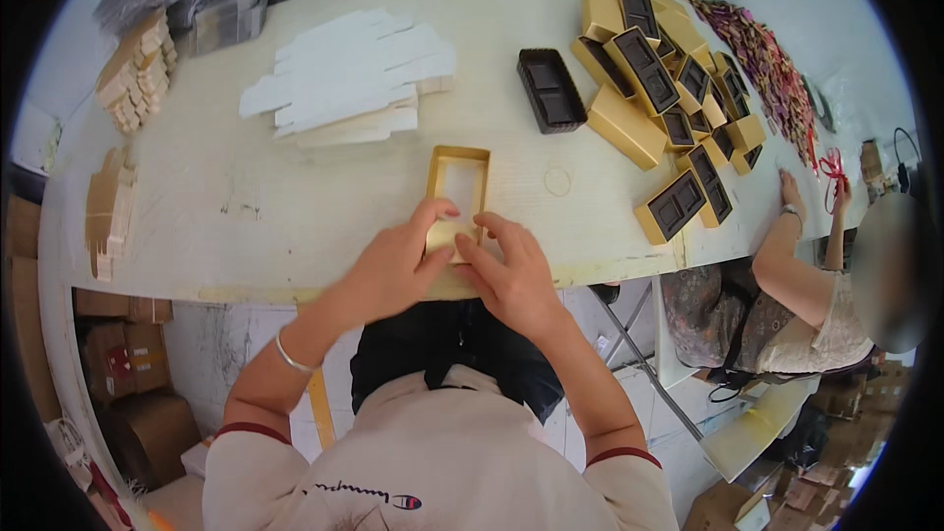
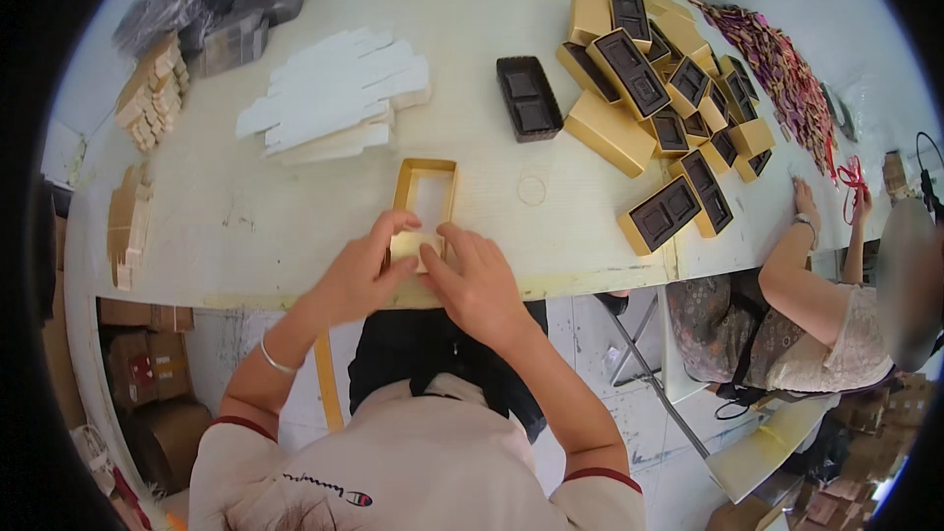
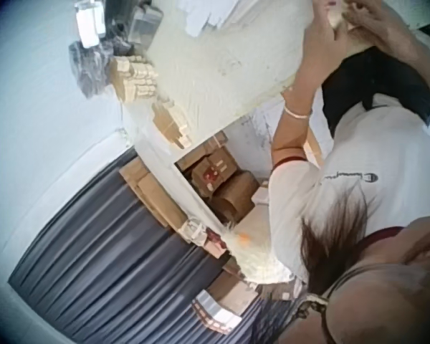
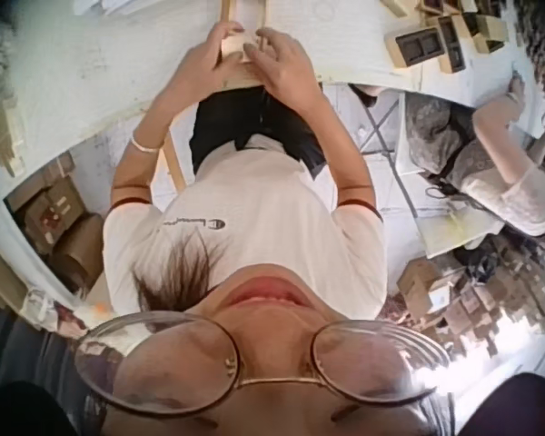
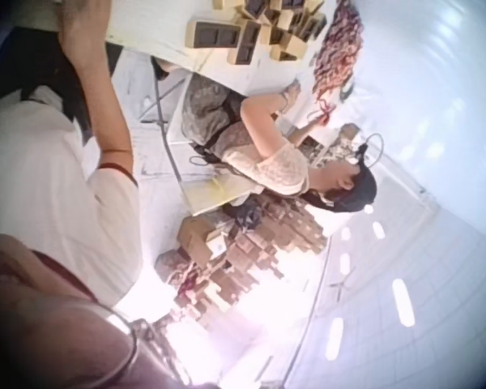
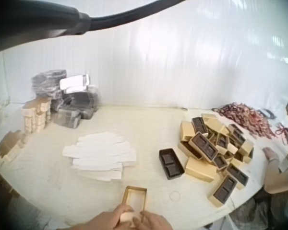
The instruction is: The person folds flat cardboard pieces into small rectangular boxes and inserts black plastic trays into them. They repeat this process multiple times, stacking the finished boxes on the table.
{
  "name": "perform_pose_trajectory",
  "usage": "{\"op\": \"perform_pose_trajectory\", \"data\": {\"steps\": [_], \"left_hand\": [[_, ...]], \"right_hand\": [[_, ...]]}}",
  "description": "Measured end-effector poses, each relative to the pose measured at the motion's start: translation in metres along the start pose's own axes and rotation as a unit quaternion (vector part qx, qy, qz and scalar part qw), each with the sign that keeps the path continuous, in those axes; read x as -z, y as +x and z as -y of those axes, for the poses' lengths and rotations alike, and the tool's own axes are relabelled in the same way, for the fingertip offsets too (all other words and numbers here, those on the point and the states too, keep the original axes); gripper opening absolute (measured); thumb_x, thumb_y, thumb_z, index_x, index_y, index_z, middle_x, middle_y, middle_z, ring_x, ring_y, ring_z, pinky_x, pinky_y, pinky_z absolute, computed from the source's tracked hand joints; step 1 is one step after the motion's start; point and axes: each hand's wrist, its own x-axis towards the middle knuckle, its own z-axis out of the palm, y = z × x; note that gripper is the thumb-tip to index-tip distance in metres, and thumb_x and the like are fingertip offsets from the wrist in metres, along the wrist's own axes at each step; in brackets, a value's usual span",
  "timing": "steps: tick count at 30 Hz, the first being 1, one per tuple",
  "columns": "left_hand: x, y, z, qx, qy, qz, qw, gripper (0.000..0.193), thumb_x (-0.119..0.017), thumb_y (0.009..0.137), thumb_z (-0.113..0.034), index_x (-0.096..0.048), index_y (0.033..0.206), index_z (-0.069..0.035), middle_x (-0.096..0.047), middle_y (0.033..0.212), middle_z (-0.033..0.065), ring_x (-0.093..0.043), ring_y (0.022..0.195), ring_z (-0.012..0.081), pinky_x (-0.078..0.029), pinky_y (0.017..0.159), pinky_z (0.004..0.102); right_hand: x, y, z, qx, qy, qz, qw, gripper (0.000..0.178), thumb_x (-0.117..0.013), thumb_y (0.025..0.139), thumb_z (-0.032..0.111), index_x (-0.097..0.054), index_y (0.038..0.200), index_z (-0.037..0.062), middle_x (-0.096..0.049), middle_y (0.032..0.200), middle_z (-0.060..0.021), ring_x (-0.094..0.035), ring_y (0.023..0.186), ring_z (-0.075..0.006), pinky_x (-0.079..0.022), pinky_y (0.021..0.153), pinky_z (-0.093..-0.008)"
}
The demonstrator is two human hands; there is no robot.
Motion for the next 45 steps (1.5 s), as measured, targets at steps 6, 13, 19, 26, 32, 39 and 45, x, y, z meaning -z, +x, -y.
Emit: {"op": "perform_pose_trajectory", "data": {"steps": [6, 13, 19, 26, 32, 39, 45], "left_hand": [[-0.016, -0.009, 0.007, -0.213, 0.205, -0.201, 0.934, 0.014, -0.066, 0.082, -0.007, -0.06, 0.094, -0.004, -0.059, 0.1, 0.0123, -0.058, 0.068, 0.0289, -0.048, 0.062, 0.0368], [-0.005, 0.0, 0.008, -0.179, 0.2, -0.091, 0.959, 0.01, -0.066, 0.079, -0.005, -0.063, 0.087, -0.002, -0.061, 0.084, 0.0104, -0.059, 0.07, 0.031, -0.049, 0.061, 0.0368], [-0.013, -0.008, -0.011, -0.081, 0.211, -0.083, 0.971, 0.011, -0.069, 0.079, -0.011, -0.065, 0.083, -0.002, -0.063, 0.081, 0.0119, -0.062, 0.072, 0.0289, -0.049, 0.059, 0.0352], [-0.006, -0.027, -0.051, -0.159, 0.269, -0.089, 0.946, 0.068, -0.078, 0.071, -0.034, -0.051, 0.129, -0.012, -0.052, 0.126, 0.0109, -0.061, 0.092, 0.0296, -0.051, 0.073, 0.0364], [0.053, -0.004, -0.015, -0.141, 0.34, -0.03, 0.929, 0.086, -0.084, 0.061, -0.021, -0.044, 0.136, -0.012, -0.036, 0.143, 0.0135, -0.037, 0.127, 0.0363, -0.032, 0.107, 0.0433], [0.048, -0.003, 0.006, -0.16, 0.242, -0.065, 0.955, 0.078, -0.08, 0.066, -0.013, -0.045, 0.135, -0.009, -0.048, 0.13, 0.0134, -0.045, 0.118, 0.0341, -0.038, 0.1, 0.0398], [0.035, -0.013, 0.01, -0.13, 0.216, -0.099, 0.963, 0.072, -0.079, 0.066, -0.012, -0.047, 0.131, -0.007, -0.05, 0.126, 0.0133, -0.048, 0.113, 0.0341, -0.041, 0.096, 0.0381]], "right_hand": [[-0.003, 0.002, 0.004, 0.024, -0.09, 0.014, 0.996, 0.025, -0.063, 0.07, 0.006, -0.061, 0.094, 0.0016, -0.052, 0.104, -0.0137, -0.053, 0.084, -0.0271, -0.041, 0.073, -0.0339], [0.001, 0.016, 0.007, -0.044, -0.025, 0.148, 0.988, 0.013, -0.061, 0.069, 0.0, -0.055, 0.081, 0.0022, -0.052, 0.083, -0.0091, -0.054, 0.07, -0.0279, -0.041, 0.063, -0.0349], [0.018, 0.021, 0.001, -0.079, 0.141, 0.097, 0.982, 0.015, -0.063, 0.076, 0.002, -0.059, 0.091, 0.0024, -0.059, 0.096, -0.0118, -0.061, 0.074, -0.0305, -0.048, 0.067, -0.0388], [0.065, 0.062, -0.102, -0.011, -0.18, -0.104, 0.978, 0.012, -0.066, 0.076, 0.005, -0.063, 0.088, 0.0053, -0.058, 0.093, -0.0099, -0.057, 0.088, -0.0271, -0.044, 0.078, -0.0371], [0.062, 0.082, -0.136, 0.017, -0.21, 0.098, 0.973, 0.006, -0.069, 0.074, 0.009, -0.063, 0.074, 0.0074, -0.058, 0.084, -0.0041, -0.054, 0.088, -0.0213, -0.039, 0.079, -0.0338], [0.085, 0.108, -0.12, 0.007, -0.1, 0.084, 0.991, 0.017, -0.075, 0.071, 0.013, -0.061, 0.07, 0.004, -0.058, 0.08, -0.0058, -0.055, 0.085, -0.0249, -0.041, 0.073, -0.0366], [0.121, 0.106, -0.062, -0.148, 0.329, -0.11, 0.926, 0.023, -0.066, 0.089, 0.023, -0.062, 0.084, 0.0005, -0.064, 0.085, -0.0049, -0.056, 0.075, -0.0131, -0.044, 0.067, -0.0296]]}}
